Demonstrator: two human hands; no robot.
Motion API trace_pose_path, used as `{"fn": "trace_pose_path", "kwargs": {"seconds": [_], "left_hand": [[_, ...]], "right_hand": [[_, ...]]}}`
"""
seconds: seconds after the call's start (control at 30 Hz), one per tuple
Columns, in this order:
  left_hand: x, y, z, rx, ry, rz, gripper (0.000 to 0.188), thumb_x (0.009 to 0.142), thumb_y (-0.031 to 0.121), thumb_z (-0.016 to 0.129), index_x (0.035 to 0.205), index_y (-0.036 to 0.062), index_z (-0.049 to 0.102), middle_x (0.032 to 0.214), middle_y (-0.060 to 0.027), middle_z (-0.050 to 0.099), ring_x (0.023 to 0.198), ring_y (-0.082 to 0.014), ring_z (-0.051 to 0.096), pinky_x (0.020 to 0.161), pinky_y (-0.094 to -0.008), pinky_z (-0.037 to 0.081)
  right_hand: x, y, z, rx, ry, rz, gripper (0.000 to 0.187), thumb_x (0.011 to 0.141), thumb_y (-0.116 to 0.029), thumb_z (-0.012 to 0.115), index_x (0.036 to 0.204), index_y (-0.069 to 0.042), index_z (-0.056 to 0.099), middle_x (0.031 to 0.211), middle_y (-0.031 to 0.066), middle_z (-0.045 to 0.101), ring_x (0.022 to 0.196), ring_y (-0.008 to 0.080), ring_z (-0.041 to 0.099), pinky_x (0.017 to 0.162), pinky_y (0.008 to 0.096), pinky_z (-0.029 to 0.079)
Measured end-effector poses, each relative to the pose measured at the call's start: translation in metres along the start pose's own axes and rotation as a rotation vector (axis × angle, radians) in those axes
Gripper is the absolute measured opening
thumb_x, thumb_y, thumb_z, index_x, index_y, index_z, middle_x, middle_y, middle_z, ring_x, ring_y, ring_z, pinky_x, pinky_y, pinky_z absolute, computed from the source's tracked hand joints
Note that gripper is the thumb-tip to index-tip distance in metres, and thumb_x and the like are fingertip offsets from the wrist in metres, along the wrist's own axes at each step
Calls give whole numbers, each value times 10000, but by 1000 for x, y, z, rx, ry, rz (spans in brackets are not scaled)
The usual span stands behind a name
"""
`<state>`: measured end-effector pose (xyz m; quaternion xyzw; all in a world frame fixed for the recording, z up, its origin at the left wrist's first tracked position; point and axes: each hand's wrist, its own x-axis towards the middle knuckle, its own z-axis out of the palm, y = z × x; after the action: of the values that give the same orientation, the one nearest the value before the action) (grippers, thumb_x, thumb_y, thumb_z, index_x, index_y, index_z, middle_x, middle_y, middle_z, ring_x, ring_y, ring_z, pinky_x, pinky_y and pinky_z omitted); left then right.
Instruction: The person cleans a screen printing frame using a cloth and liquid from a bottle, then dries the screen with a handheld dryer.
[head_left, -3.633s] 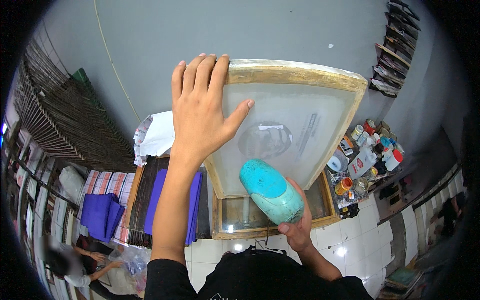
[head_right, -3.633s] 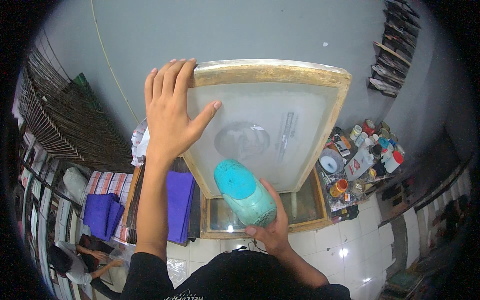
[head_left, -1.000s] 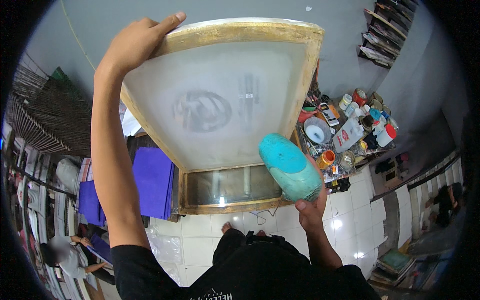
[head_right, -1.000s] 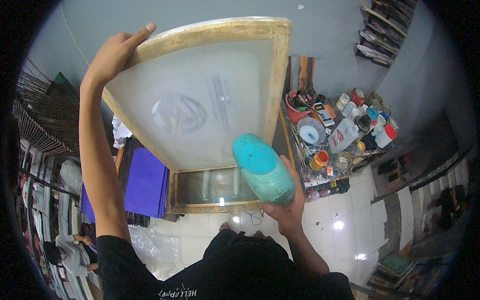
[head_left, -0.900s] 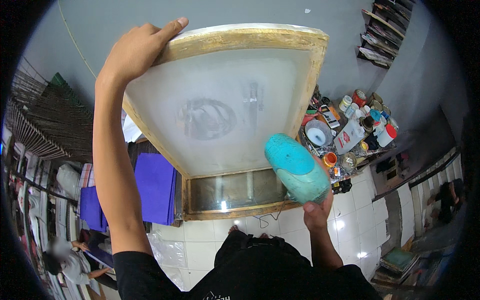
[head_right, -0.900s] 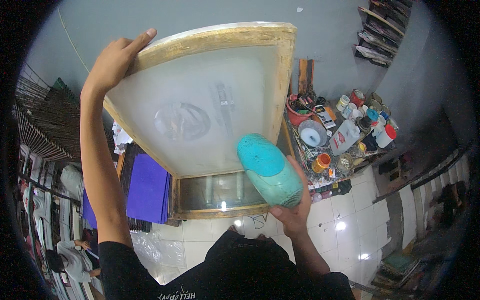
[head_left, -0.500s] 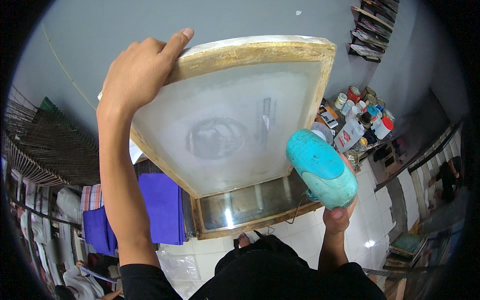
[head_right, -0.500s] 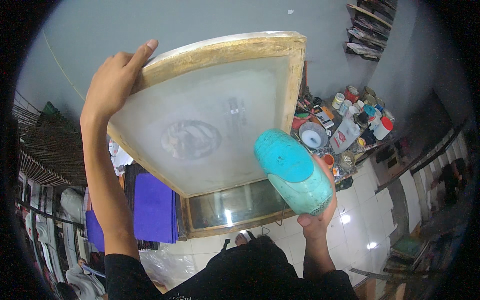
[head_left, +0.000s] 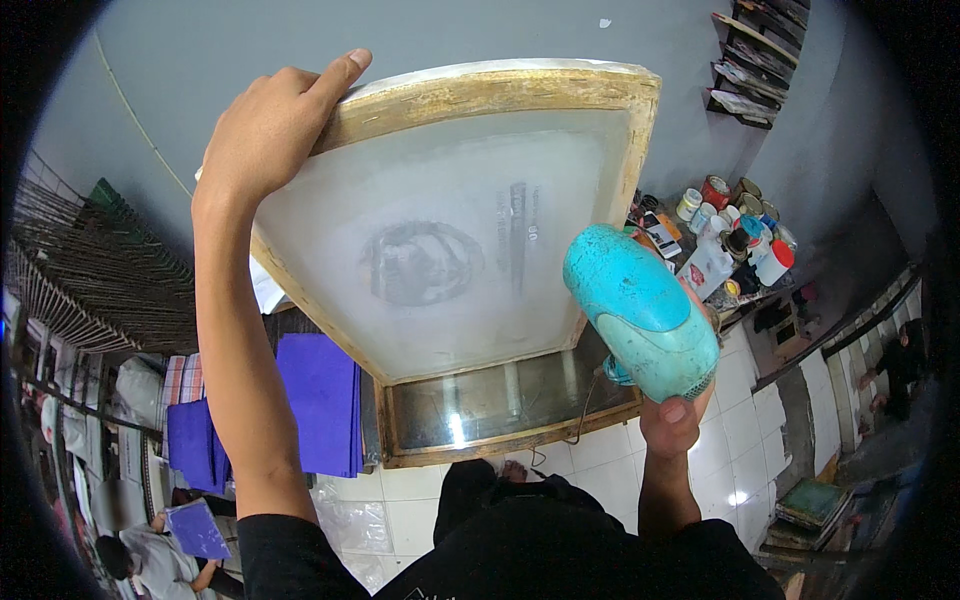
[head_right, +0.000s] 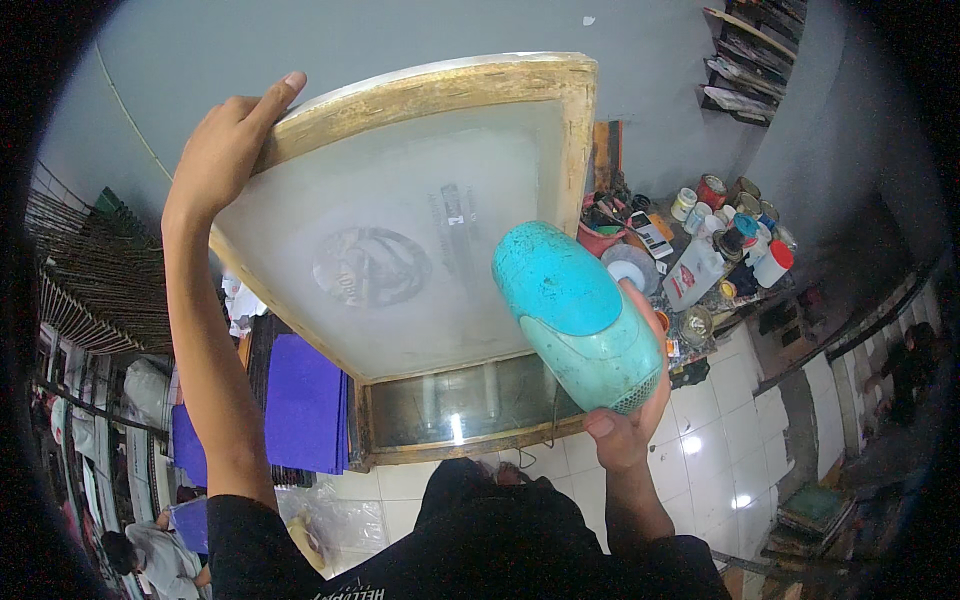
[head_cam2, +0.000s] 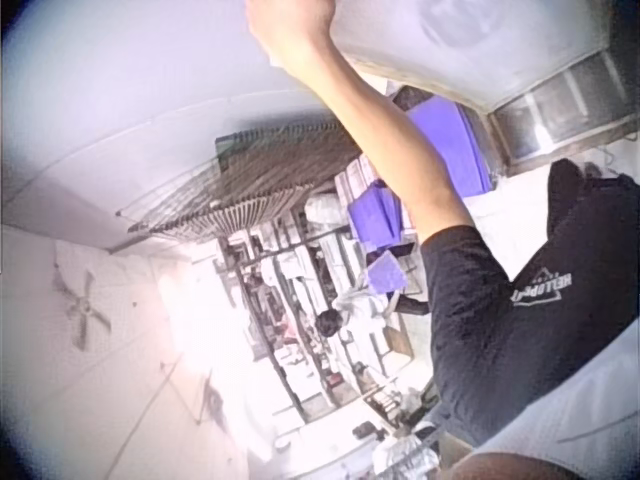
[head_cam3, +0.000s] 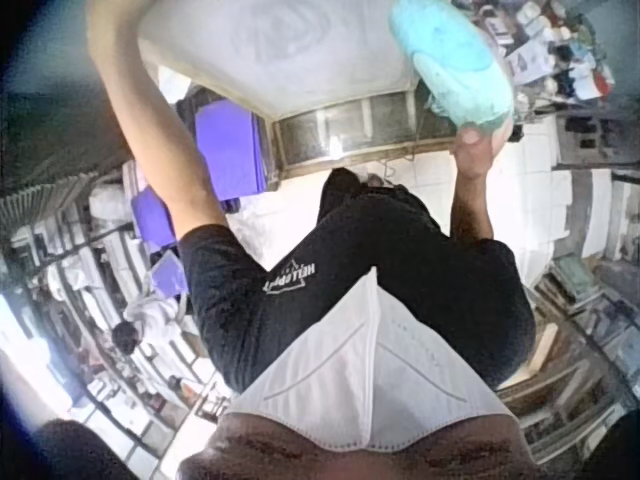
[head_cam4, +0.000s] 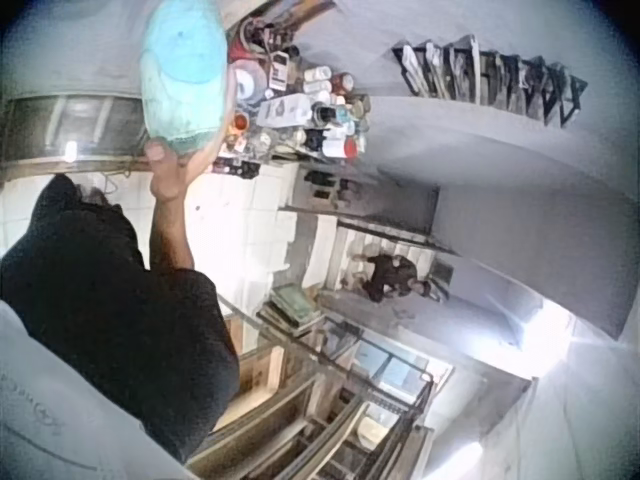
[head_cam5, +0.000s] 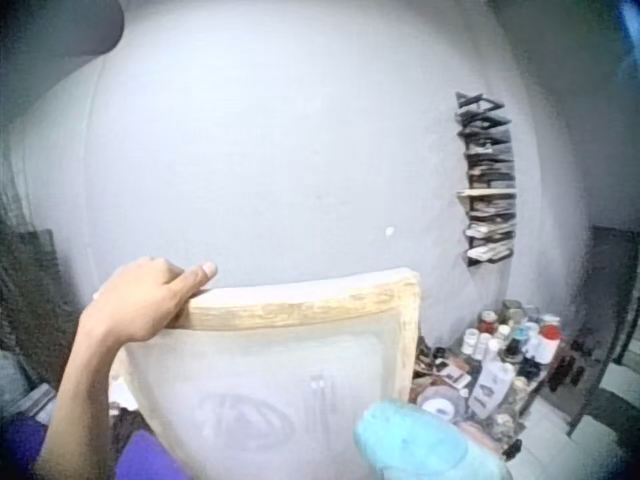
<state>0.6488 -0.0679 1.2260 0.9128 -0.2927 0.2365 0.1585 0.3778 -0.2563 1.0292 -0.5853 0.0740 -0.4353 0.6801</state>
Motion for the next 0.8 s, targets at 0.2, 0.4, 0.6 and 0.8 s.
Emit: {"fn": "trace_pose_path", "kwargs": {"seconds": [0.2,0.4,0.6,0.8], "left_hand": [[5,-8,7,-10,49,67,714,948,621,390,887,12,758,629,-186,635,627,-305,659,737,-411,514],[12,-12,8,-84,-10,-5,804,919,660,440,896,-99,704,592,-160,539,604,-241,585,693,-373,478],[14,-14,14,-93,25,95,800,928,639,440,934,-123,685,593,-160,532,607,-222,577,705,-367,477],[28,-22,10,-82,-137,-82,654,967,535,443,1078,-61,688,617,-146,527,612,-233,554,717,-365,475]], "right_hand": [[-2,0,-12,21,-58,0,1177,671,-573,805,1466,103,259,1437,217,403,1325,299,450,1103,433,370],[-17,18,-18,52,-112,76,1118,683,-470,818,1471,93,259,1424,219,413,1319,299,452,1102,435,367],[-27,34,-27,40,-150,151,1072,695,-407,808,1478,79,260,1416,215,423,1313,301,455,1103,440,362],[-29,44,-28,10,-212,182,1029,718,-364,802,1479,74,265,1403,211,442,1302,294,467,1093,419,371]]}}
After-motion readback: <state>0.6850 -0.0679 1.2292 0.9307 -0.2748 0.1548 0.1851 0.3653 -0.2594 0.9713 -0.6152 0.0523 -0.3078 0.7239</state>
